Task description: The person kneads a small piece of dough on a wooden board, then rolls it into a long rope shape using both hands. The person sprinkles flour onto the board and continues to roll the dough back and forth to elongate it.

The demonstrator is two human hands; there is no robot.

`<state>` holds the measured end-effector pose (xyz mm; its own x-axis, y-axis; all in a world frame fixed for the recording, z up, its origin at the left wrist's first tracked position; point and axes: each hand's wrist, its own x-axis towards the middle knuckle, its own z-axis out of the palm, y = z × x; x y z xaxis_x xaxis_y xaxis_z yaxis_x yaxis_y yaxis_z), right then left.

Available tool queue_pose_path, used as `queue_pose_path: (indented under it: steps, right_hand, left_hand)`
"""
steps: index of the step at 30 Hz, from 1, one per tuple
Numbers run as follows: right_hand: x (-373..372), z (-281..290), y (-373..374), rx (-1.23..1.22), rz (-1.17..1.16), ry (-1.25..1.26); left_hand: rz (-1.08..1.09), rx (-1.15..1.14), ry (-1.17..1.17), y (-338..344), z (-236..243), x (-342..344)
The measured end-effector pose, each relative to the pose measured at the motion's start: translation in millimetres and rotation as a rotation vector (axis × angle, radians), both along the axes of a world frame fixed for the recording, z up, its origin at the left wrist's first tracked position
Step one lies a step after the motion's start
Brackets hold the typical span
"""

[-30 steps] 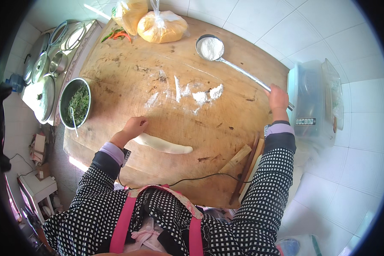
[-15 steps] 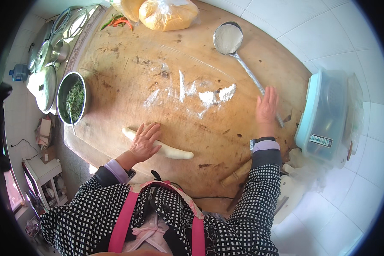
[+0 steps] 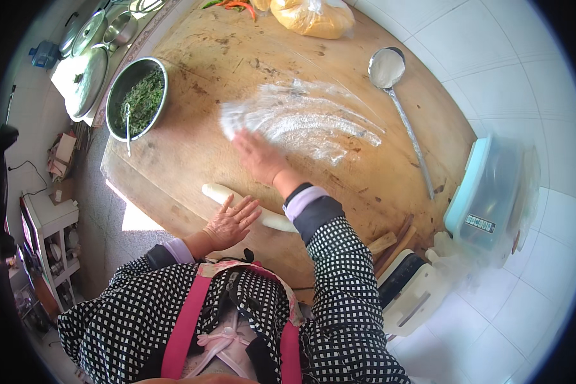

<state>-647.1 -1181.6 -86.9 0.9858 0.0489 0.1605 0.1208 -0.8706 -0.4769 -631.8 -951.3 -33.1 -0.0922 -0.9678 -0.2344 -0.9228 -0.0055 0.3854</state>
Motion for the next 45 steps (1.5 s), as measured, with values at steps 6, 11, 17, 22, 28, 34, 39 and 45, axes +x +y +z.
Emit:
queue_pose_path:
  steps: [6, 11, 17, 22, 28, 34, 39, 45]
  right_hand:
    - [-125.4, 21.8, -45.9, -0.235, 0.23, 0.184]
    - [-124.2, 8.3, -173.4, -0.157, -1.157, 0.06]
    - [-31.1, -8.2, -71.1, -0.365, -0.316, 0.055]
    - [-148.1, 43.4, -3.2, -0.198, 0.123, 0.371]
    - [-190.3, 78.1, -15.1, -0.133, -0.703, 0.349]
    - [-42.4, 63.5, -13.0, -0.022, -0.727, 0.101]
    - [-6.4, 25.3, -7.1, -0.117, -0.829, 0.064]
    - [-107.0, 22.0, 70.4, -0.161, -0.609, 0.001]
  left_hand:
    - [-0.169, -0.025, -0.077, 35.9, -1.6, 1.4]
    - [-0.073, -0.128, 0.07, 37.9, -12.8, 3.9]
    - [-0.081, -0.147, -0.039, 22.2, -17.0, 5.4]
    - [-0.073, -0.205, -0.09, -10.0, -15.0, 16.6]
    - [-0.024, -0.161, 0.124, -84.6, -7.3, 55.2]
    - [0.097, -0.261, -0.041, -168.5, -7.5, 149.0]
    - [0.123, -0.251, -0.086, -154.6, -23.4, 166.6]
    - [-0.099, -0.183, -0.121, -44.2, -33.4, 93.2]
